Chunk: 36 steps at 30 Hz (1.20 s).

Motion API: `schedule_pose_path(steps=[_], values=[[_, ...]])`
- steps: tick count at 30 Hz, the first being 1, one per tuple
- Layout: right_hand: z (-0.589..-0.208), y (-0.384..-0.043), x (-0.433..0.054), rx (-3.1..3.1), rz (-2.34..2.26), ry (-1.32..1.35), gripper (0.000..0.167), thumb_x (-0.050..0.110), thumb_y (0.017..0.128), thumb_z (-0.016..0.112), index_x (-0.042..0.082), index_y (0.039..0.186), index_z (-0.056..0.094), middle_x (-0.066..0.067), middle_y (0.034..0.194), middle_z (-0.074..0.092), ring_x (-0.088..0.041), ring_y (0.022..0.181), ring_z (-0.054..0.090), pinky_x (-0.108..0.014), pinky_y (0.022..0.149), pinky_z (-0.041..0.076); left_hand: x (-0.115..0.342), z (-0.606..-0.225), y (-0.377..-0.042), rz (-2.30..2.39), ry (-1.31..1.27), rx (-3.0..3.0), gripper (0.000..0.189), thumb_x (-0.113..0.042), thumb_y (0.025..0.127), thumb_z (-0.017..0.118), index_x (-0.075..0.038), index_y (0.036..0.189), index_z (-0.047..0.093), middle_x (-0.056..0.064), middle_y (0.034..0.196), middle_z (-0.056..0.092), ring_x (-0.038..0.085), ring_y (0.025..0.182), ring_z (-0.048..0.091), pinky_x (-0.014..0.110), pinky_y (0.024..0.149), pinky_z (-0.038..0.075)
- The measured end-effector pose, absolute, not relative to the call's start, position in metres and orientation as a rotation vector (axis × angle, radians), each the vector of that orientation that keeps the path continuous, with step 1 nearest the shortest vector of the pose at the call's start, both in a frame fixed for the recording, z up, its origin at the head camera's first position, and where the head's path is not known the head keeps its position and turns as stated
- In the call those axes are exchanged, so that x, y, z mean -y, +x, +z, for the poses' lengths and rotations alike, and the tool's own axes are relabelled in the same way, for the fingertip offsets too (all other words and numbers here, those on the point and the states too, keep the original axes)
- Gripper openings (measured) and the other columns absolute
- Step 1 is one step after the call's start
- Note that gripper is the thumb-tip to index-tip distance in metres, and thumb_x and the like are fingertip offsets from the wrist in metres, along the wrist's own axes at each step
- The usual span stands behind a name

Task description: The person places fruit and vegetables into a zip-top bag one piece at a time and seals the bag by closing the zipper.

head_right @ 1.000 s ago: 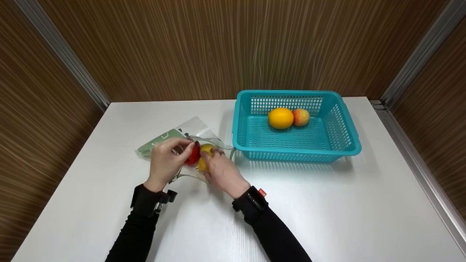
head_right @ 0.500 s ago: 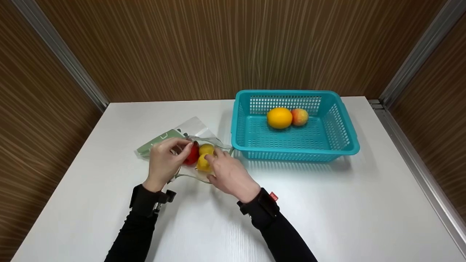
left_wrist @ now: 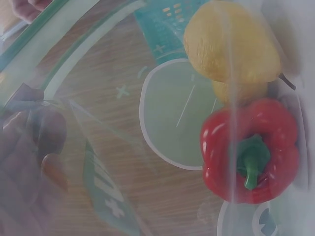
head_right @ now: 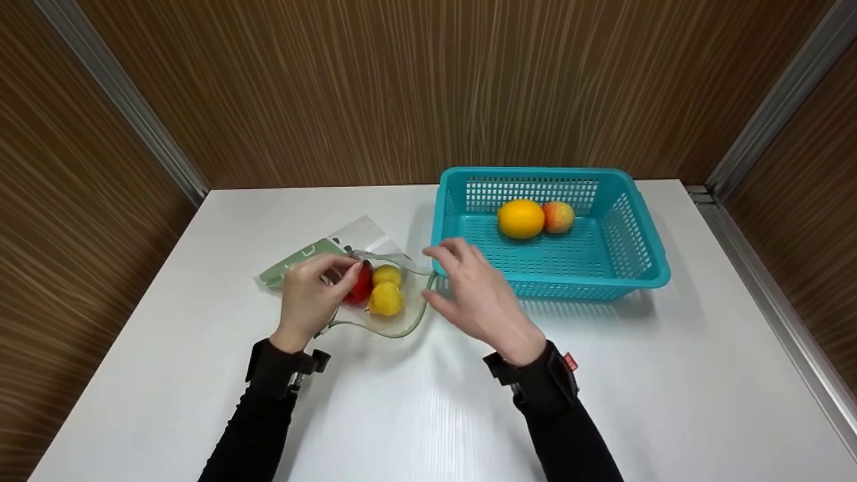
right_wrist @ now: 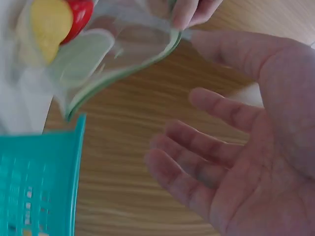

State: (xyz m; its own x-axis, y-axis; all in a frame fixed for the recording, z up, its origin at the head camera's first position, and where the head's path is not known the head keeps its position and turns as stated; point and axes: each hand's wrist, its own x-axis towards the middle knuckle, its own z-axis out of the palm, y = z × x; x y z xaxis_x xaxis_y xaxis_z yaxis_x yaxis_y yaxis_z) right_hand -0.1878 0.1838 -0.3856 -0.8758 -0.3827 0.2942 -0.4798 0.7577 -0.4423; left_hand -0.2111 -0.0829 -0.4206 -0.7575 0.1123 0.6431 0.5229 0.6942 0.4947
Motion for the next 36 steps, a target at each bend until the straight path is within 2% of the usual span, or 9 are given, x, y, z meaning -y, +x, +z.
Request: schedule_pose_path(steps=[9,19,28,32,36], values=[[-0.372,-0.219,-0.228,2.817,0.656,0.513,0.065,0.026,0.095,0.077,0.01,0.152,0.05,-0.023,0.153,0.047,-0.043,0.135,0.048,-0.067,0.102,0.054,0.083,-0.421,-0.211,-0.95,-0.501,2.33,0.007,-0.014,0.092,0.077,-0.008,0.091,0.08,0.005,0.076,0.076,0.022,0.065,0.071,0.024,0.06,0.054],[-0.362,-0.257,-0.268,2.913,0.558,0.474,0.063,0.025,0.098,0.073,0.005,0.152,0.047,-0.029,0.151,0.042,-0.048,0.125,0.044,-0.067,0.103,0.05,0.083,-0.42,-0.209,-0.97,-0.505,2.327,0.007,-0.013,0.093,0.076,-0.007,0.092,0.08,0.004,0.076,0.075,0.021,0.064,0.07,0.021,0.06,0.053],[-0.35,-0.297,-0.291,3.074,0.319,0.447,0.072,0.033,0.098,0.07,0.002,0.156,0.04,-0.036,0.147,0.039,-0.054,0.123,0.042,-0.071,0.1,0.048,0.084,-0.42,-0.208,-0.924,-0.497,2.322,0.007,-0.014,0.093,0.077,-0.009,0.091,0.08,0.003,0.076,0.076,0.018,0.065,0.071,0.022,0.06,0.054],[-0.353,-0.317,-0.295,3.158,0.251,0.446,0.075,0.036,0.099,0.069,0.003,0.158,0.038,-0.037,0.149,0.038,-0.055,0.126,0.042,-0.074,0.104,0.046,0.084,-0.419,-0.208,-0.926,-0.495,2.319,0.007,-0.014,0.092,0.077,-0.008,0.092,0.08,0.004,0.077,0.077,0.02,0.065,0.071,0.023,0.06,0.055],[-0.36,-0.335,-0.298,3.251,0.191,0.456,0.075,0.036,0.098,0.07,0.005,0.158,0.038,-0.037,0.153,0.037,-0.056,0.132,0.04,-0.077,0.11,0.04,0.083,-0.42,-0.206,-0.929,-0.494,2.322,0.007,-0.015,0.092,0.077,-0.009,0.092,0.081,0.003,0.076,0.076,0.016,0.064,0.07,0.022,0.059,0.054]])
